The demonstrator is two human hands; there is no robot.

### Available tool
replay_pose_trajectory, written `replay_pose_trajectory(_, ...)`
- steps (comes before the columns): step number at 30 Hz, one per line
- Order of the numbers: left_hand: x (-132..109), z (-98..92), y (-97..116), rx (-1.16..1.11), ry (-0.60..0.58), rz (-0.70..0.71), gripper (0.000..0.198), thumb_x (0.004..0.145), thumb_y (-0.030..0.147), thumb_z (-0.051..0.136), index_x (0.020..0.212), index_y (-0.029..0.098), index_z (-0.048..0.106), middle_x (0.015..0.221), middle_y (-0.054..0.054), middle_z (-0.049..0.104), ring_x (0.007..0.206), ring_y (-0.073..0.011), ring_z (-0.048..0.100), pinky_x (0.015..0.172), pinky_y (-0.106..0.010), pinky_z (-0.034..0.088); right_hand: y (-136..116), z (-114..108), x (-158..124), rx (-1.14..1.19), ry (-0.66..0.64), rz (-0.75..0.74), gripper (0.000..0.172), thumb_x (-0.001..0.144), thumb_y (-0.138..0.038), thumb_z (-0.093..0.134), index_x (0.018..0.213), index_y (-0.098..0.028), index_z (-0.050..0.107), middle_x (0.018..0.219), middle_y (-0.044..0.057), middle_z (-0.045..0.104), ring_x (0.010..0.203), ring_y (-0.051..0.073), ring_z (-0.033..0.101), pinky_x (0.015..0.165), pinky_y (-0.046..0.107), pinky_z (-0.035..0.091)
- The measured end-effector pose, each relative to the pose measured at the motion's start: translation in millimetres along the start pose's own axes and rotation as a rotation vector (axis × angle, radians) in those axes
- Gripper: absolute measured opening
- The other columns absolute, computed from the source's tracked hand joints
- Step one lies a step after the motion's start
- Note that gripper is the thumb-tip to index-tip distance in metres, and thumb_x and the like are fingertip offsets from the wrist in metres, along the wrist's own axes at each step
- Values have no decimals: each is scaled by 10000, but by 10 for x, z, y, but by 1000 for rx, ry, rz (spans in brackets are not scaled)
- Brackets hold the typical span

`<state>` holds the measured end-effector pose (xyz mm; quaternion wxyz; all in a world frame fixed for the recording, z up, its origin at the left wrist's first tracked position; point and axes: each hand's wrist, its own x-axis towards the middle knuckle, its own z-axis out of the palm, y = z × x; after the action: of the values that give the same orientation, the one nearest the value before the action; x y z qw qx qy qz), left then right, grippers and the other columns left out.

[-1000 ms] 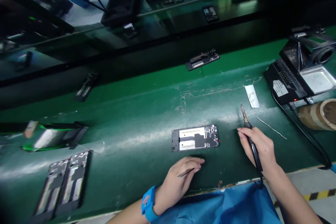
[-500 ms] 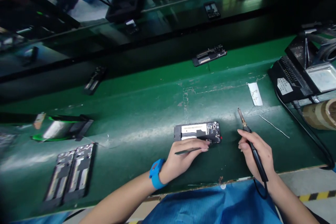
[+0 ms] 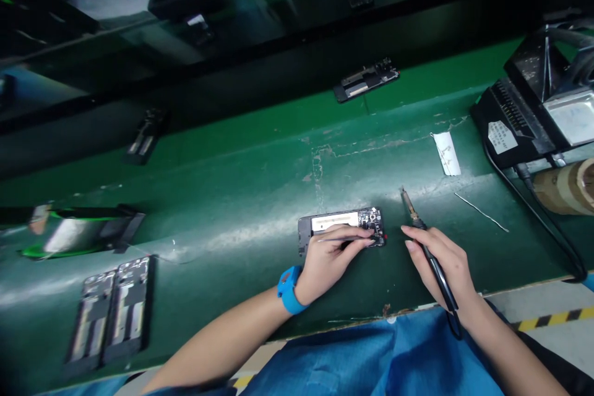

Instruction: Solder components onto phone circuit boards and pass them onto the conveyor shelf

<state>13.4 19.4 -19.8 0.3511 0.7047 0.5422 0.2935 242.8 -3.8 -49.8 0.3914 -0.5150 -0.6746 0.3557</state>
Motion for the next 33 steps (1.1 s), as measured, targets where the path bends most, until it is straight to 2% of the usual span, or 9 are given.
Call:
replay_pose_trajectory(8,-14,11,-21,22,-2,19,58,907,186,709,953,201,741,965,102,738,872,-53,694,848,-171,514,-4,-3,14,-35,-2,-2,316,944,-89,622,1237,-206,642,1077,27,675,944,81,655,864,174,496)
replay_pose_trajectory(14,-2,10,-6,23,3,31,66,898,170,715,951,203,737,968,106,738,869,-48,695,844,-166,512,9,-13,1,16,-43,-34,365,961,-75,586,1308,-185,602,946,15,630,834,61,619,812,168,495)
replay_pose_trajectory(21,-2,26,-7,30,14,44,60,894,165,718,940,199,737,956,105,738,844,-55,693,823,-179,512,18,-16,13,7,-53,-61,348,969,-83,579,1303,-176,599,930,20,619,838,68,623,825,174,491)
replay_pose_trajectory(25,4,21,9,35,13,28,50,894,181,721,939,195,739,959,100,739,844,-73,695,819,-208,514,9,18,-46,-15,-66,-93,371,957,-95,612,1319,-175,598,894,26,583,763,74,603,761,193,494)
replay_pose_trajectory(28,16,18,14,37,4,26,48,905,182,709,936,183,745,959,84,741,842,-83,701,818,-225,519,-30,73,-82,-72,-135,-142,416,911,-26,631,1300,-168,589,1019,69,621,871,116,611,801,235,509)
replay_pose_trajectory(31,24,19,9,31,1,32,52,914,178,697,918,173,749,964,74,742,850,-87,708,820,-232,527,-81,111,-90,-123,-227,-232,405,940,-5,549,1324,-134,551,1197,131,620,1063,199,580,877,314,516)
replay_pose_trajectory(33,27,17,10,31,3,37,56,918,179,693,912,169,748,965,68,742,862,-90,712,825,-232,530,-106,117,-92,-214,-246,-302,358,951,-16,534,1294,-112,559,1193,140,622,1081,229,547,870,333,510)
